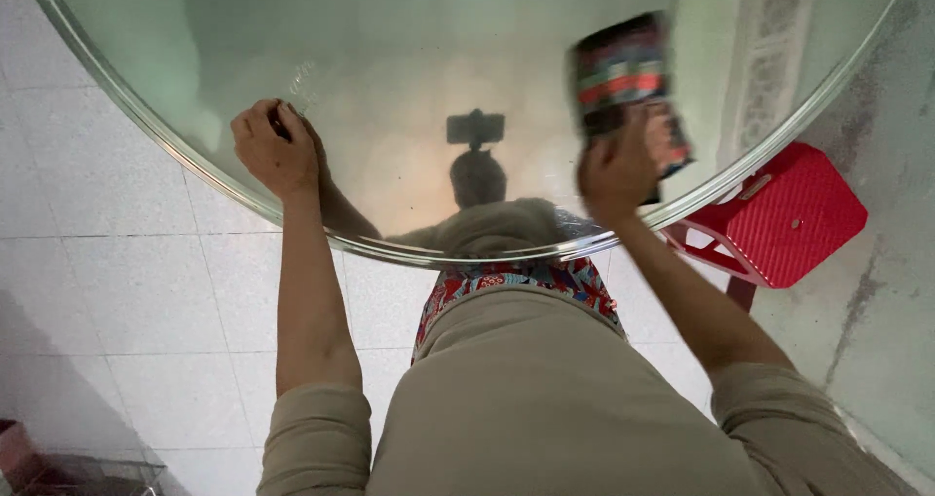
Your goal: The person wipes the surface of a round glass table using a patterned cloth. A blue spray bottle sits on the table, but the person does not use it during the clip. The person wipes the table in circular and back-and-forth motions.
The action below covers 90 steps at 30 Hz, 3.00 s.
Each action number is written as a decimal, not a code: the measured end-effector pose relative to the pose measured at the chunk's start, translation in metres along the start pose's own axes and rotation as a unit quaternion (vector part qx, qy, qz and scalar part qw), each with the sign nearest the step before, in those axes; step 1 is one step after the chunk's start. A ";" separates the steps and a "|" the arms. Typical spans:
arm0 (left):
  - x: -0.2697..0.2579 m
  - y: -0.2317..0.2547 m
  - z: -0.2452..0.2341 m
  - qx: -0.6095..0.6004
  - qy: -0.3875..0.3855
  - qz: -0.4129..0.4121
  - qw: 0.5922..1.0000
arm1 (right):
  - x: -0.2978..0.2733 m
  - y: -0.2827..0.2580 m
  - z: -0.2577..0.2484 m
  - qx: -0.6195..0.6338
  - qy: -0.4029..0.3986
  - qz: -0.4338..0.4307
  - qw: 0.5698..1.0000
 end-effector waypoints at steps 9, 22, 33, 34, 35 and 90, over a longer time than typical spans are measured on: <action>0.002 -0.007 0.006 0.036 -0.011 0.008 0.999 | 0.018 -0.260 0.026 0.190 -0.024 -0.288 0.938; 0.001 -0.002 0.001 -0.008 -0.011 0.007 1.000 | 0.021 0.007 -0.013 0.168 -0.190 -0.310 0.916; 0.007 0.002 0.000 -0.012 -0.018 0.005 1.000 | 0.057 -0.030 0.034 0.185 -0.216 -0.176 0.942; 0.003 0.002 0.000 -0.012 -0.016 0.005 1.000 | 0.060 -0.032 0.030 0.186 -0.214 -0.177 0.942; 0.003 0.002 0.000 -0.006 -0.017 0.014 1.000 | 0.065 -0.039 0.031 0.189 -0.230 -0.188 0.936; -0.001 0.001 -0.001 -0.011 -0.020 0.019 1.000 | 0.048 -0.023 -0.066 0.258 -0.247 -0.141 0.924</action>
Point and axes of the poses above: each hand's wrist, its own x-axis towards the middle knuckle, its own z-axis out of the palm, y = z × x, the point moved 7 cm from there along x, towards the middle knuckle, and after that the axes turned 12 degrees about -z, right-handed, at the moved point
